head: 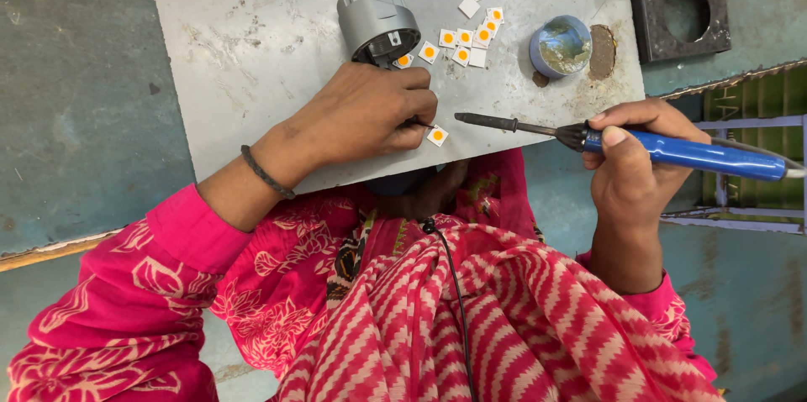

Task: The person solders small LED chips onto the wires of a lamp housing at a workbench. They position each LED chip against the housing, apply the soldering iron to the contacts, and place finished chips aside, working through the chips one at a time.

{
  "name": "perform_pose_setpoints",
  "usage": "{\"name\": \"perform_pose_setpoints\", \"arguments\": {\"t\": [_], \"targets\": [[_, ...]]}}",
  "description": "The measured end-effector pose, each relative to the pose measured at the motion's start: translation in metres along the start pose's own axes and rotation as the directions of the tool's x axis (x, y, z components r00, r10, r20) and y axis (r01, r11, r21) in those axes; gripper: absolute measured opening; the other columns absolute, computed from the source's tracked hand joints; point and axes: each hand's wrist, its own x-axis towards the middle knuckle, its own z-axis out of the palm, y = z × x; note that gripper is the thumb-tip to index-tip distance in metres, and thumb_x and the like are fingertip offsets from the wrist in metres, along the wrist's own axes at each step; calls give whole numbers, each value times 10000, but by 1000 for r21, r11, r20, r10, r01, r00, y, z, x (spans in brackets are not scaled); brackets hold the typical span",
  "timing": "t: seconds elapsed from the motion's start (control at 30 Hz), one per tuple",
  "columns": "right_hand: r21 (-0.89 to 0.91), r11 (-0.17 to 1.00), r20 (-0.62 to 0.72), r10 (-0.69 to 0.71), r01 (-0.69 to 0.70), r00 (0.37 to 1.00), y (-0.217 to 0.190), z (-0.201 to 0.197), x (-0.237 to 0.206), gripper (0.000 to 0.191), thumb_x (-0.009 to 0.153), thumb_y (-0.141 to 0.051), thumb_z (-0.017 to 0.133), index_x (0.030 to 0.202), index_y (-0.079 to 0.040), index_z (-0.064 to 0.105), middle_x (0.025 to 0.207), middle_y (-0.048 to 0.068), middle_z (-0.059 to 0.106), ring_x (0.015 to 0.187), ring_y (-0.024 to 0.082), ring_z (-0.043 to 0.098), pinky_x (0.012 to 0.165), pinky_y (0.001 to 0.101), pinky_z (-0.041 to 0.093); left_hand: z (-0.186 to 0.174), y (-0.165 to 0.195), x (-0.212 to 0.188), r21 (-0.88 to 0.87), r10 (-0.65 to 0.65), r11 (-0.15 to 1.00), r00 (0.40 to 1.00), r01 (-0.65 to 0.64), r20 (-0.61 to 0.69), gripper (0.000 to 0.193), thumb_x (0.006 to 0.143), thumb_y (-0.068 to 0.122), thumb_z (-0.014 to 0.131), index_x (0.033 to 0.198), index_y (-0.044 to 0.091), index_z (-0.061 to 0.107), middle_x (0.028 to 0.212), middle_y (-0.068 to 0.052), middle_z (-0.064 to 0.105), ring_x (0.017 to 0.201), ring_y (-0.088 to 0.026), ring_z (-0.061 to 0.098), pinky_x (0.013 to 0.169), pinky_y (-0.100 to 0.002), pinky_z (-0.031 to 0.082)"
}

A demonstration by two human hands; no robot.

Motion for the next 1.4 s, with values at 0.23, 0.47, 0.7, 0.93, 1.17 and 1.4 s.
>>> {"name": "perform_pose_setpoints", "arguments": {"t": [0.23,0.47,0.7,0.93,1.17,1.4], "targets": [[150,987,-73,-49,59,996,8,4,-10,423,1088,-320,742,1109,92,650,925,157,665,653,177,642,589,263,530,-1,2,-1,-4,-7,1000,1000,7,-5,101,848,191,702,886,100,683,903,-39,643,759,-284,667,633,-440,507],[244,967,86,-98,74,992,20,37,-20,388,1136,-275,604,1382,5,495,1160,214,688,1023,269,752,778,399,676,-4,12,-5,39,-7,999,999,9,-51,141,860,197,726,933,83,685,952,-76,619,788,-297,669,648,-446,522],[110,988,382,-139,104,913,21,62,-3,484,1020,137,619,1361,-76,350,1488,269,509,1246,316,709,1083,407,584,-8,30,1,-11,-92,996,993,92,-78,171,896,173,737,1005,48,696,971,-109,619,830,-324,665,694,-451,532],[-9,953,521,-254,303,815,26,69,9,584,934,159,686,1356,-97,374,1500,241,516,1270,316,703,1069,377,586,-1,37,-10,-156,-150,980,976,125,-159,114,899,118,739,976,39,708,1034,-116,640,921,-325,670,781,-433,554],[-24,933,521,-296,360,800,10,80,11,613,915,107,758,1343,-117,381,1446,211,569,1205,288,718,1043,384,568,-9,38,-19,-146,-146,982,973,120,-181,115,892,112,753,972,40,715,1037,-108,646,967,-324,652,823,-422,544],[-26,919,531,-320,392,785,-8,83,13,628,892,84,783,1344,-116,396,1365,194,634,1254,309,669,1079,408,523,-20,53,-21,-140,-198,975,964,174,-179,105,896,110,761,960,44,708,994,-103,639,951,-322,648,812,-427,541]]}}
